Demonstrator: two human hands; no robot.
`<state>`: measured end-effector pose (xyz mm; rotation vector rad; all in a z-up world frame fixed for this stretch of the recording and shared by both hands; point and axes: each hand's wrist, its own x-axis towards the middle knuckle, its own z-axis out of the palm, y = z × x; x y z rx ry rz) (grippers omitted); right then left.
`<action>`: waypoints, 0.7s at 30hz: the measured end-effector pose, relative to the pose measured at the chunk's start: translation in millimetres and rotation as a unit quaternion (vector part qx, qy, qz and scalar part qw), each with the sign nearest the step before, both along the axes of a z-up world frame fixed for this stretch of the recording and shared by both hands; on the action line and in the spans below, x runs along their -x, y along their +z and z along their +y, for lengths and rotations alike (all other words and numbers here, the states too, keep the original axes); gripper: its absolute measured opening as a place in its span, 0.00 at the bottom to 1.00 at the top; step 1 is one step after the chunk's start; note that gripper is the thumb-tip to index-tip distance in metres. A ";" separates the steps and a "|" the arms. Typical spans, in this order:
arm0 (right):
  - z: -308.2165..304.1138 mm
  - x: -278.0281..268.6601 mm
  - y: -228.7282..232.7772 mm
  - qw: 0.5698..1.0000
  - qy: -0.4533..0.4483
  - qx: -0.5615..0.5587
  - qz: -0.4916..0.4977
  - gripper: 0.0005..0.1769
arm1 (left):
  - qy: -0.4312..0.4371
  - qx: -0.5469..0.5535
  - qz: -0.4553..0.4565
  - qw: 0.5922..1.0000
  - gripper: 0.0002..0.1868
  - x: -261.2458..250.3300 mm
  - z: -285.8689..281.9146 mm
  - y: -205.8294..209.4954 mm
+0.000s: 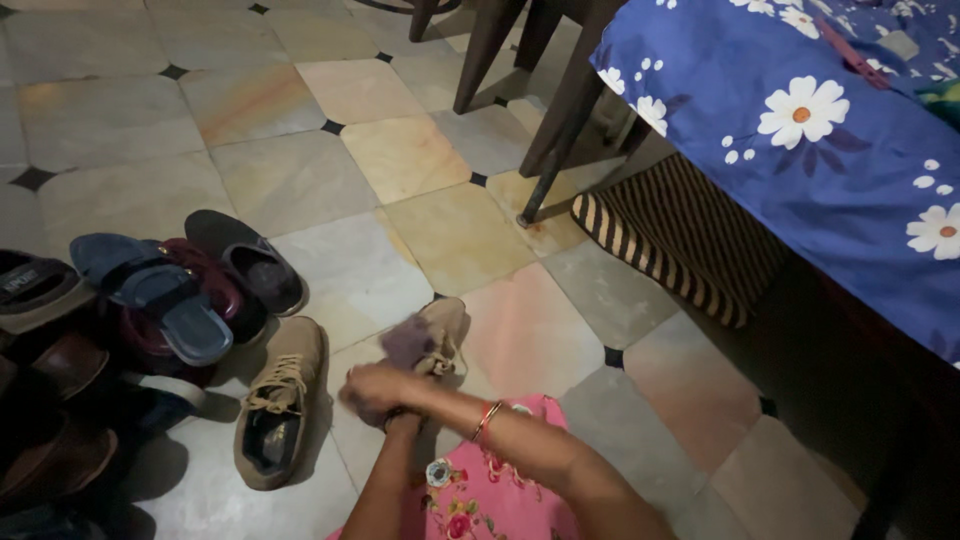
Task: The person sits on the floor and wipes several pairs of shoes with a cloth. They handle a pair of beige sneakers and a pair of black sandals, rubbing the surfaces with the cloth.
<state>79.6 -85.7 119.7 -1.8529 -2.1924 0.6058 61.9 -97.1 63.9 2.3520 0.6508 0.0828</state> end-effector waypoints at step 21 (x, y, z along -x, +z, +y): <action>-16.4 -89.0 26.2 0.997 0.005 -0.075 0.022 0.11 | -0.010 0.019 -0.069 0.997 0.26 -14.0 -3.6 -14.2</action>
